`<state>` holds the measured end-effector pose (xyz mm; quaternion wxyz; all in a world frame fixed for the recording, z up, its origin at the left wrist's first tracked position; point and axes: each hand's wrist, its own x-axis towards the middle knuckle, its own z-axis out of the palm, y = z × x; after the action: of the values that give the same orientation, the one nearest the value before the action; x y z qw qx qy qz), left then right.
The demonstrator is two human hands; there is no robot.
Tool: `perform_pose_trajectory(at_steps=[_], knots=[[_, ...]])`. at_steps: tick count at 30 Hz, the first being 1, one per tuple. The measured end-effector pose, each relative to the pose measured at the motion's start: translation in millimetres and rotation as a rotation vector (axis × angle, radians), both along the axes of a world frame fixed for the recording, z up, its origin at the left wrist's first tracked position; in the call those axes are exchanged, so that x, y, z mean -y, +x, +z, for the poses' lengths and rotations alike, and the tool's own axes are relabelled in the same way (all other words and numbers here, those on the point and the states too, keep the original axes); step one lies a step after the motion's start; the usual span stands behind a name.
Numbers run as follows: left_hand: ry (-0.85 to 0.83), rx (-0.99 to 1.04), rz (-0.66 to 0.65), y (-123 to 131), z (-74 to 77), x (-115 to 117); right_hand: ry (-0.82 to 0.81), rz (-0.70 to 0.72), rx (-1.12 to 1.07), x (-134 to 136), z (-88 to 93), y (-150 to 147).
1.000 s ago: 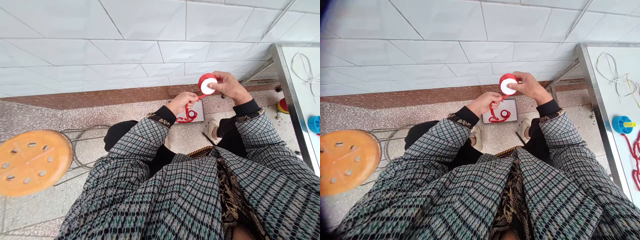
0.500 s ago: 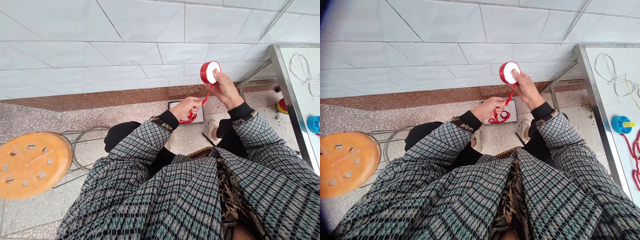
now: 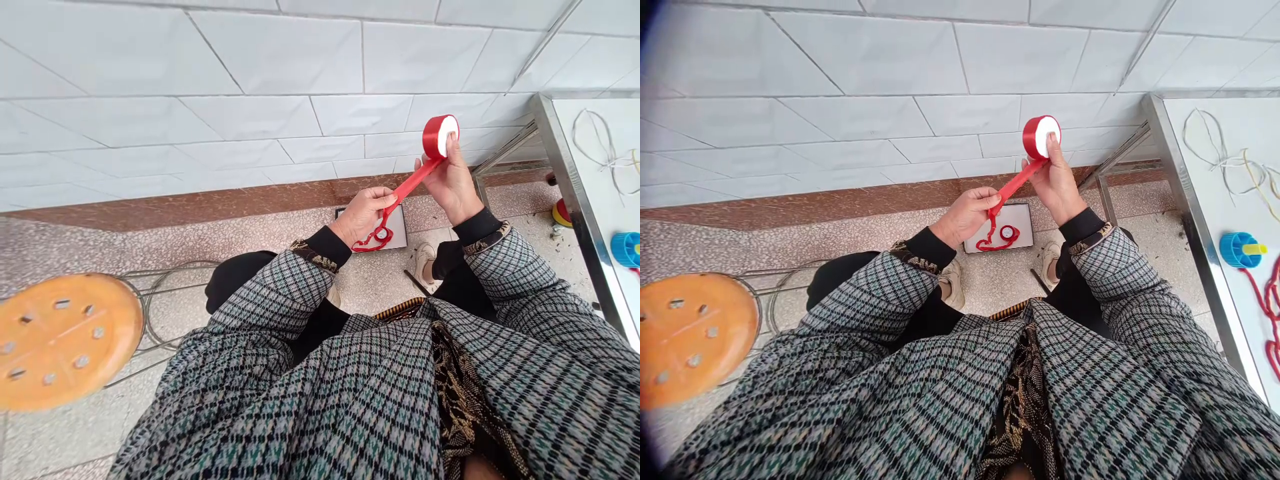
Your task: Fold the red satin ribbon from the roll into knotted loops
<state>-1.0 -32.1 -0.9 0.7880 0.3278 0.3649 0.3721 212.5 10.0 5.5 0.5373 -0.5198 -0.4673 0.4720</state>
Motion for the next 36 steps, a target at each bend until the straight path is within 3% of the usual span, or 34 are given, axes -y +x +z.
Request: perform_pose_trajectory(at_steps=[4, 10, 15, 20, 29, 36], knots=[[-0.018, 0.101, 0.041, -4.3, 7.6, -3.8, 0.017, -0.066, -0.046, -1.0, -3.1, 0.5], [-0.091, 0.136, -0.031, -14.8, 18.7, -8.8, 0.125, 0.011, 0.149, 0.7, 4.0, 2.3], [-0.086, 0.056, -0.007, -20.3, 19.6, -13.5, 0.133, 0.123, 0.321, 6.1, 17.9, 7.2], [-0.148, 0.034, -0.101, -26.0, 20.8, -19.0, 0.028, 0.322, 0.429, 15.1, 41.4, 15.2], [-0.214, -0.061, -0.182, -18.8, 11.7, -17.8, -0.07, 0.597, 0.604, 15.8, 44.3, 21.4], [-0.23, -0.167, -0.232, -2.8, -6.0, -10.9, 0.033, 0.749, 1.041, 14.3, 39.0, 14.5]])
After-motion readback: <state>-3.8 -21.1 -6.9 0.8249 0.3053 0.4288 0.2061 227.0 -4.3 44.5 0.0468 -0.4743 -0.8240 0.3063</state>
